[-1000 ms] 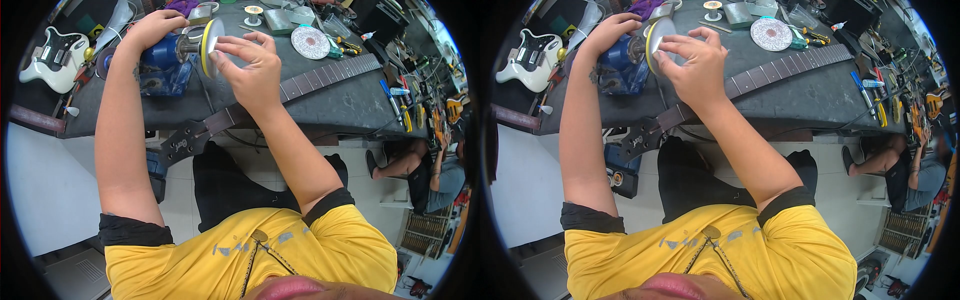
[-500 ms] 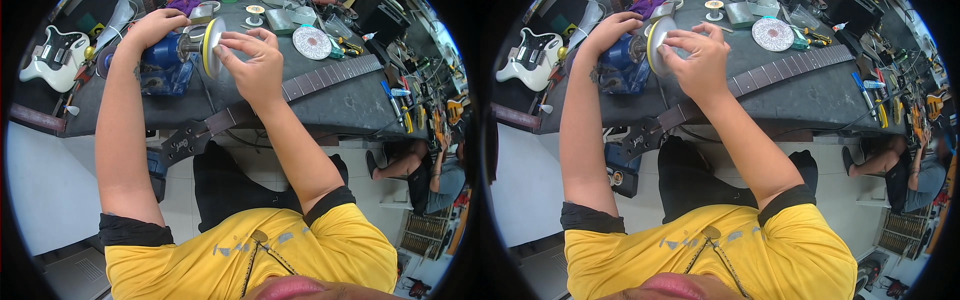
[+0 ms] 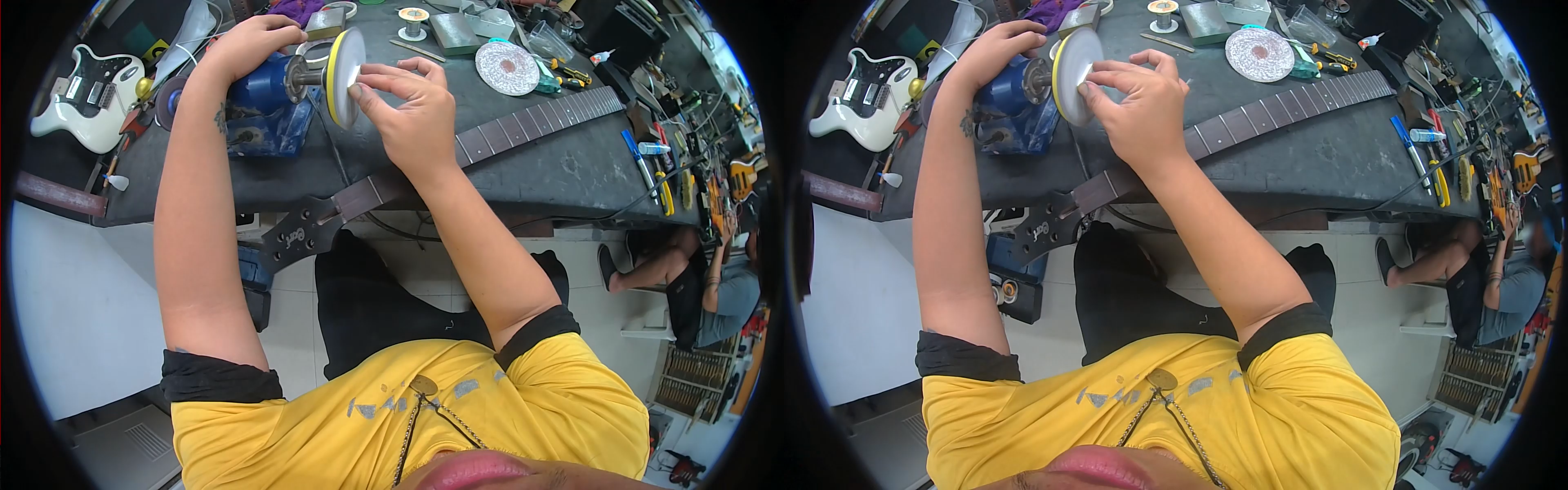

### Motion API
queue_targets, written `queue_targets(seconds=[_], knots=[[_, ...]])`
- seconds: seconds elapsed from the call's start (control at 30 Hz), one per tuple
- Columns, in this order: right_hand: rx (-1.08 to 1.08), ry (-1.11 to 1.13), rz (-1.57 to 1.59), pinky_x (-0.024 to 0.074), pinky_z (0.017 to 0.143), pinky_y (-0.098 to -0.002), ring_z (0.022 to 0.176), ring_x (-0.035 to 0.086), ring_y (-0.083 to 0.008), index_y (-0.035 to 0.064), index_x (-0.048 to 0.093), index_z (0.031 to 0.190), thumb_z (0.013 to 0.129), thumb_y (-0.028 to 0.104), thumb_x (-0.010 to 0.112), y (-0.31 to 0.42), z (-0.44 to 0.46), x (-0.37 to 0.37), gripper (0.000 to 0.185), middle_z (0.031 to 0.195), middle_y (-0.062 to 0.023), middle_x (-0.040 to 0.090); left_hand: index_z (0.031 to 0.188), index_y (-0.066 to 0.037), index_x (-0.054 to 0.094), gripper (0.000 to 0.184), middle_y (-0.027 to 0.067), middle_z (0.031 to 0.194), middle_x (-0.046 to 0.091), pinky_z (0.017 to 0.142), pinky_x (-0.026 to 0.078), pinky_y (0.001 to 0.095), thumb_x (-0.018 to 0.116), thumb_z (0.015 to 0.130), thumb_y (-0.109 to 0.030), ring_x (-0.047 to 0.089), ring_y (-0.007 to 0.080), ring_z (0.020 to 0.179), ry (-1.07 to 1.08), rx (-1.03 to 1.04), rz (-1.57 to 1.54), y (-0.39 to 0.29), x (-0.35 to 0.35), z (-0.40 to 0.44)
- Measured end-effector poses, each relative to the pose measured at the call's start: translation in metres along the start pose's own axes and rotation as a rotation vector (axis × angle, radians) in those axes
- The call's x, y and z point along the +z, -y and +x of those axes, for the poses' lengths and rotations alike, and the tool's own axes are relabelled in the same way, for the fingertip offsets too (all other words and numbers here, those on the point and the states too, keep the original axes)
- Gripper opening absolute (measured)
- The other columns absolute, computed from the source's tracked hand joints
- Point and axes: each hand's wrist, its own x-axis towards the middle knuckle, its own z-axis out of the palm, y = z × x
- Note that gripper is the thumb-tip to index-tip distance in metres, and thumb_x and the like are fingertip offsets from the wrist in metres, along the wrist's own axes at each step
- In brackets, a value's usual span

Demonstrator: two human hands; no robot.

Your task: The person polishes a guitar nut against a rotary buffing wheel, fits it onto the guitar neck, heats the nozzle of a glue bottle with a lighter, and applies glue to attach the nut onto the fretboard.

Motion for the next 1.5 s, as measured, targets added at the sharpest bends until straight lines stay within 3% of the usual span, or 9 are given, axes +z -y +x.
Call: queue_targets(seconds=[0.37,0.47,0.57,0.67,1.07,1.17,1.5], knots=[[-0.015,-0.007,0.000,0.0452,0.110,-0.0418,0.122,0.056,-0.0250,0.0094,0.089,0.104,0.091,0.024,0.089,-0.002,-0.001,0.001,0.019,0.114,-0.0033,0.086,0.144,-0.008,0.072,0.058,0.0131,0.111,0.080,0.102,0.051,0.0325,0.068,0.097,-0.042,0.073,0.0214,0.110,0.007,-0.008,-0.004,-0.003,-0.001,-0.002],[0.015,-0.015,0.056,0.0336,0.110,-0.0535,0.127,0.053,-0.0261,0.0177,0.090,0.100,0.087,0.031,0.087,-0.014,0.001,0.007,0.018,0.117,0.0068,0.084,0.145,-0.008,0.072,0.059,0.0133,0.112,0.080,0.103,0.051,0.0327,0.067,0.097,-0.042,0.074,0.0213,0.110,0.005,0.002,0.010,-0.005,-0.001,-0.004],[0.014,-0.013,0.054,0.0343,0.110,-0.0534,0.126,0.053,-0.0260,0.0178,0.090,0.099,0.087,0.031,0.088,-0.015,0.002,0.007,0.018,0.116,0.0072,0.084,0.145,-0.008,0.072,0.059,0.0133,0.113,0.080,0.104,0.051,0.0328,0.067,0.097,-0.042,0.074,0.0211,0.111,0.011,0.001,0.015,-0.005,-0.002,-0.003],[-0.020,-0.013,-0.013,0.0454,0.110,-0.0418,0.121,0.057,-0.0249,0.0089,0.089,0.104,0.091,0.025,0.089,-0.005,0.003,0.002,0.021,0.113,-0.0039,0.086,0.145,-0.008,0.072,0.059,0.0133,0.113,0.080,0.104,0.051,0.0328,0.067,0.097,-0.042,0.074,0.0210,0.111,0.012,-0.003,0.017,-0.005,-0.002,-0.003],[-0.013,-0.017,-0.002,0.0453,0.111,-0.0422,0.122,0.057,-0.0255,0.0087,0.089,0.104,0.090,0.024,0.090,-0.004,0.005,0.002,0.020,0.114,-0.0039,0.086,0.144,-0.010,0.073,0.058,0.0130,0.111,0.080,0.103,0.051,0.0325,0.069,0.097,-0.043,0.074,0.0213,0.109,-0.001,-0.019,-0.001,-0.005,-0.001,-0.003],[-0.008,-0.024,0.047,0.0351,0.110,-0.0518,0.127,0.054,-0.0263,0.0178,0.090,0.100,0.087,0.031,0.087,-0.012,0.003,0.006,0.018,0.117,0.0062,0.084,0.143,-0.010,0.074,0.057,0.0128,0.110,0.080,0.102,0.051,0.0325,0.069,0.097,-0.043,0.074,0.0210,0.109,-0.024,-0.007,0.008,-0.004,0.001,-0.004],[-0.093,-0.013,0.008,0.0390,0.110,-0.0480,0.124,0.056,-0.0273,0.0148,0.089,0.100,0.086,0.024,0.087,0.003,-0.005,-0.003,0.017,0.115,0.0022,0.085,0.143,-0.008,0.073,0.057,0.0130,0.111,0.080,0.102,0.051,0.0320,0.069,0.097,-0.042,0.074,0.0204,0.109,-0.026,0.013,0.009,-0.003,0.000,-0.004]])
